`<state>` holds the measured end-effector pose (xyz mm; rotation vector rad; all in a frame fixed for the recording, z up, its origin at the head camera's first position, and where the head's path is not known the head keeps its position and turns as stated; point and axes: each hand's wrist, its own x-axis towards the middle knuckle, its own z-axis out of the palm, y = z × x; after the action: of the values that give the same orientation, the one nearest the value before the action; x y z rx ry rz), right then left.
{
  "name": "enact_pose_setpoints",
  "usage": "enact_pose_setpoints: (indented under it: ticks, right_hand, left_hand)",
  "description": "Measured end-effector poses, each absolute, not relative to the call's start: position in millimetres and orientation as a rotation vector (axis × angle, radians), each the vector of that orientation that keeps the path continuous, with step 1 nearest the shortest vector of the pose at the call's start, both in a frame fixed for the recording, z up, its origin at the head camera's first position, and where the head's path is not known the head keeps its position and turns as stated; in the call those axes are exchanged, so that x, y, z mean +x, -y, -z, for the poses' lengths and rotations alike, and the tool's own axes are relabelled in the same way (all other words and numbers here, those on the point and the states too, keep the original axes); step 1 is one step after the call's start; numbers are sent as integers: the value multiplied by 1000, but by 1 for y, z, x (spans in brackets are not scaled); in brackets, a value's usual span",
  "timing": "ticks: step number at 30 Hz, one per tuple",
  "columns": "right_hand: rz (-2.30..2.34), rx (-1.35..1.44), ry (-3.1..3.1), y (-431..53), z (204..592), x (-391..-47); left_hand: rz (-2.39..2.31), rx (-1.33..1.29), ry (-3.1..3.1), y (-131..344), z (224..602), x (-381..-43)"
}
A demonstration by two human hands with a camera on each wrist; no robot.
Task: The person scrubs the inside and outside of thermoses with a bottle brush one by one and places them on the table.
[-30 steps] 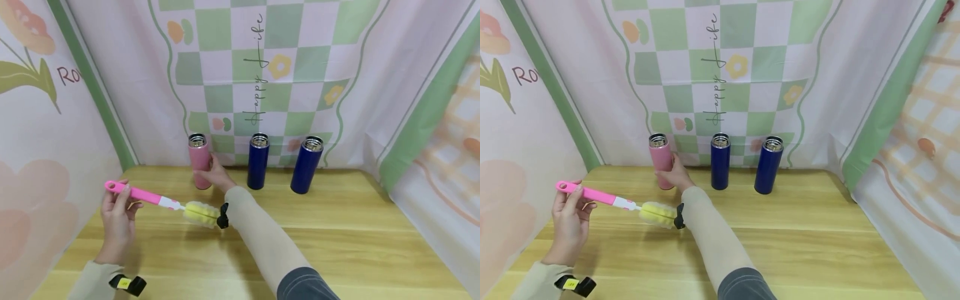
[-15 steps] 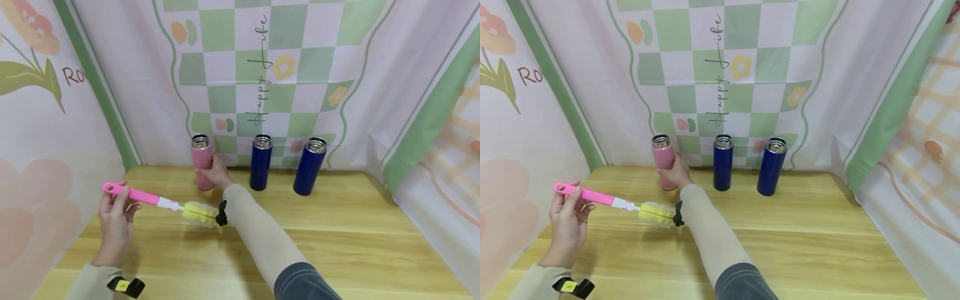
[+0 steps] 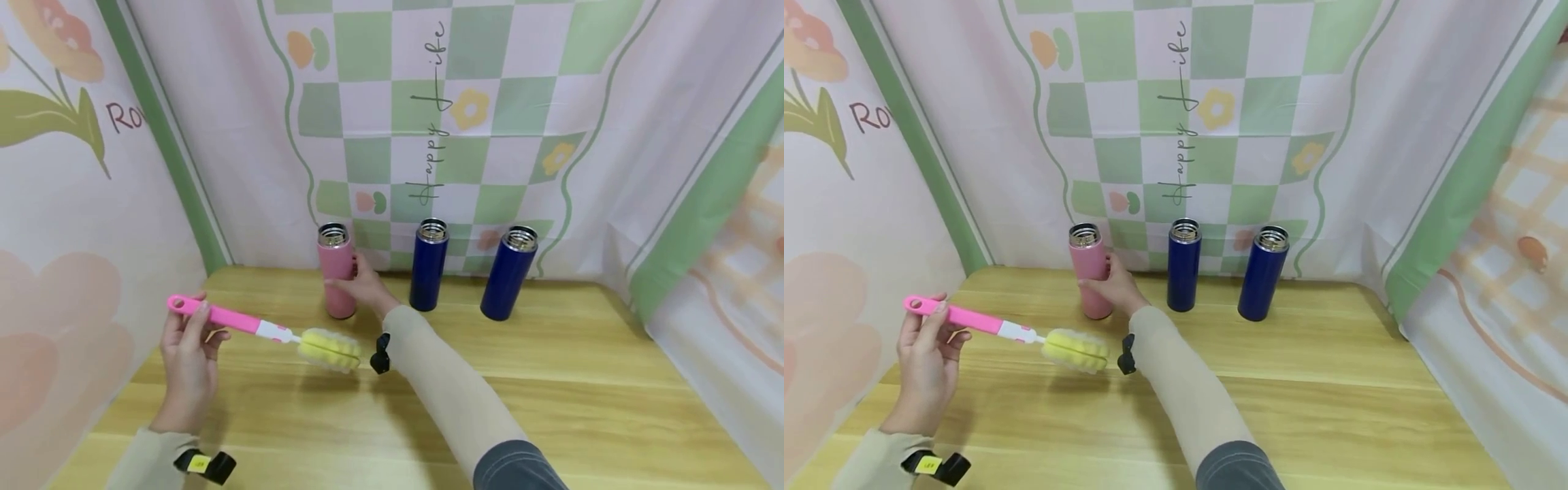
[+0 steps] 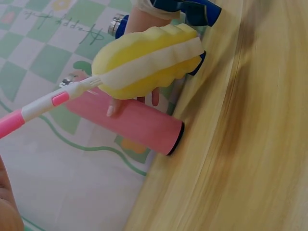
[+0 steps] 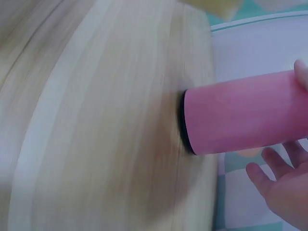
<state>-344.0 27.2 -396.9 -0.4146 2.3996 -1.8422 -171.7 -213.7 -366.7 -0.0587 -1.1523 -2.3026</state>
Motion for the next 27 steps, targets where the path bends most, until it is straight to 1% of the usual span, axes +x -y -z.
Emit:
enact_pose_setpoints:
  ticks: [6, 16, 27]
  right_hand:
    - [1744, -477, -2463, -42, 385, -335]
    - [1516, -541, -2582, -77, 366, -325]
    - [1354, -685, -2653, -114, 358, -313]
  left_hand:
    - [2308, -61, 1160, 212, 361, -172]
    - [2328, -116, 1006, 211, 352, -173]
    - [2292, -149, 1053, 212, 349, -175]
